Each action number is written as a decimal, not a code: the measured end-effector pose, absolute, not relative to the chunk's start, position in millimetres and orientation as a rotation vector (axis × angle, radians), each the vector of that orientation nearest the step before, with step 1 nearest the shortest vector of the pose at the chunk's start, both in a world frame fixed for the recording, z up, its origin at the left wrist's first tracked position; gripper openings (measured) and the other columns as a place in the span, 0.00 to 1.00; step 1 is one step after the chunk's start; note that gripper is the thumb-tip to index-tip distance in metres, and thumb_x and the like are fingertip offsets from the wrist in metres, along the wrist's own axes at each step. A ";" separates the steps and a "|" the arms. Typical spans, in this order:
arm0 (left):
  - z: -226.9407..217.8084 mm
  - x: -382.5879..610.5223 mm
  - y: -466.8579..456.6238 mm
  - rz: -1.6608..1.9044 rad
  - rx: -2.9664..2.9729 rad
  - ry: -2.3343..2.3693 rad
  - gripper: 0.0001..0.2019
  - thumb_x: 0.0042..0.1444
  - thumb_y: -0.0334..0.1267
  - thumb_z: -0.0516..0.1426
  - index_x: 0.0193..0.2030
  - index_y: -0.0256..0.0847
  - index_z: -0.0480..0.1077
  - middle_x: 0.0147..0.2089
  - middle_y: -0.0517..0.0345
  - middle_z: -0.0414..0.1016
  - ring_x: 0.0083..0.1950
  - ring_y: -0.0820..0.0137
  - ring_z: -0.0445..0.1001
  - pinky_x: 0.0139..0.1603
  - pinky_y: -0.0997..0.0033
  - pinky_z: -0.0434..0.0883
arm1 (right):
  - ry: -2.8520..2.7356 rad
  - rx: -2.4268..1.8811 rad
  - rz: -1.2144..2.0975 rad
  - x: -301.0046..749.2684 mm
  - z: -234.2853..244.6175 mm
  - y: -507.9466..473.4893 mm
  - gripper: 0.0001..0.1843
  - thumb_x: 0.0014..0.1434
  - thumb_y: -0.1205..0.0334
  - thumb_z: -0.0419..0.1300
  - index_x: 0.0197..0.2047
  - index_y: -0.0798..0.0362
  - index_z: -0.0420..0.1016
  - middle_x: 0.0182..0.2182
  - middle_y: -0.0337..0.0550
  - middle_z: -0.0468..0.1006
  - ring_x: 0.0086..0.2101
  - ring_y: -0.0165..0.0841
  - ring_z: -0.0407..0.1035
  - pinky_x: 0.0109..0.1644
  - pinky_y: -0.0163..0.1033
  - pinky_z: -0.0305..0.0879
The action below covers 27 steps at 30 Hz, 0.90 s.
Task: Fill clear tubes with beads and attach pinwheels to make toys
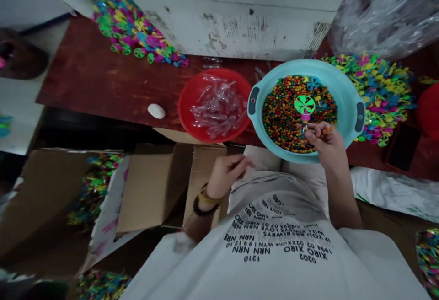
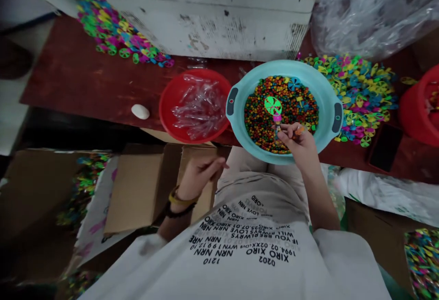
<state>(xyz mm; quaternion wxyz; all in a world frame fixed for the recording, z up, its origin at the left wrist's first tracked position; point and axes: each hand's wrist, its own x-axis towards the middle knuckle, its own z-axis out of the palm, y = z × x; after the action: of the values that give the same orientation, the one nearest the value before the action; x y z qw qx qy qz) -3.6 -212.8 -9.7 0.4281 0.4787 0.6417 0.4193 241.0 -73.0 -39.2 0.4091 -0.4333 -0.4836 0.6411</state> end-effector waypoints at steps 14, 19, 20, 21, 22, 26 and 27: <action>-0.8 56.7 -109.3 1.360 1.225 0.953 0.18 0.61 0.57 0.68 0.37 0.42 0.82 0.43 0.50 0.87 0.61 0.52 0.83 0.64 0.50 0.79 | -1.533 -0.944 1.747 240.6 -4.7 -82.4 0.24 0.57 0.55 0.76 0.29 0.48 0.62 0.24 0.31 0.65 0.27 0.31 0.64 0.33 0.37 0.62; -11.8 8.2 -169.7 1.643 1.209 1.188 0.20 0.63 0.61 0.65 0.38 0.45 0.80 0.34 0.57 0.81 0.44 0.62 0.84 0.51 0.57 0.82 | -1.522 -0.865 1.933 238.1 -8.7 -88.6 0.22 0.58 0.53 0.77 0.32 0.48 0.65 0.48 0.44 0.85 0.48 0.40 0.79 0.51 0.45 0.75; -16.5 -10.3 -186.8 1.843 1.123 1.306 0.21 0.65 0.63 0.62 0.39 0.46 0.77 0.32 0.60 0.77 0.40 0.66 0.82 0.49 0.60 0.81 | -1.535 -0.881 1.929 240.9 -10.6 -88.8 0.22 0.58 0.54 0.77 0.33 0.48 0.66 0.53 0.46 0.85 0.50 0.41 0.80 0.54 0.47 0.76; -21.5 -31.4 -204.8 2.036 1.007 1.457 0.21 0.68 0.63 0.58 0.41 0.46 0.75 0.32 0.64 0.74 0.38 0.71 0.79 0.48 0.64 0.79 | -1.545 -0.901 1.914 245.0 -13.4 -88.3 0.21 0.59 0.54 0.77 0.34 0.48 0.66 0.56 0.47 0.84 0.51 0.41 0.80 0.55 0.48 0.76; -26.5 -54.0 -222.9 2.131 0.892 1.704 0.21 0.72 0.62 0.53 0.42 0.46 0.71 0.33 0.65 0.71 0.38 0.74 0.77 0.47 0.67 0.78 | -1.552 -0.922 1.894 250.0 -17.0 -87.2 0.21 0.59 0.54 0.76 0.34 0.48 0.66 0.56 0.47 0.84 0.51 0.41 0.80 0.55 0.48 0.77; -44.7 -127.3 -280.0 1.925 0.684 2.403 0.18 0.76 0.53 0.45 0.38 0.44 0.55 0.30 0.70 0.58 0.30 0.79 0.62 0.32 0.78 0.63 | -1.536 -1.004 1.759 270.4 -33.9 -79.1 0.18 0.62 0.53 0.75 0.37 0.47 0.70 0.49 0.46 0.85 0.50 0.39 0.80 0.51 0.43 0.79; -48.0 -135.7 -287.7 1.760 0.681 2.460 0.18 0.77 0.53 0.45 0.37 0.44 0.53 0.28 0.70 0.54 0.27 0.79 0.57 0.28 0.78 0.58 | -1.521 -1.013 1.730 273.9 -36.8 -76.6 0.16 0.63 0.52 0.74 0.38 0.47 0.71 0.48 0.46 0.85 0.50 0.38 0.80 0.50 0.41 0.79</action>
<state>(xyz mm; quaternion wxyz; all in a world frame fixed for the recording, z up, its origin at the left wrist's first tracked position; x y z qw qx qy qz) -135.7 -287.7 -48.0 0.0206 0.2197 0.7933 0.5674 273.9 -76.6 -36.8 0.3078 -0.3830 -0.5750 0.6541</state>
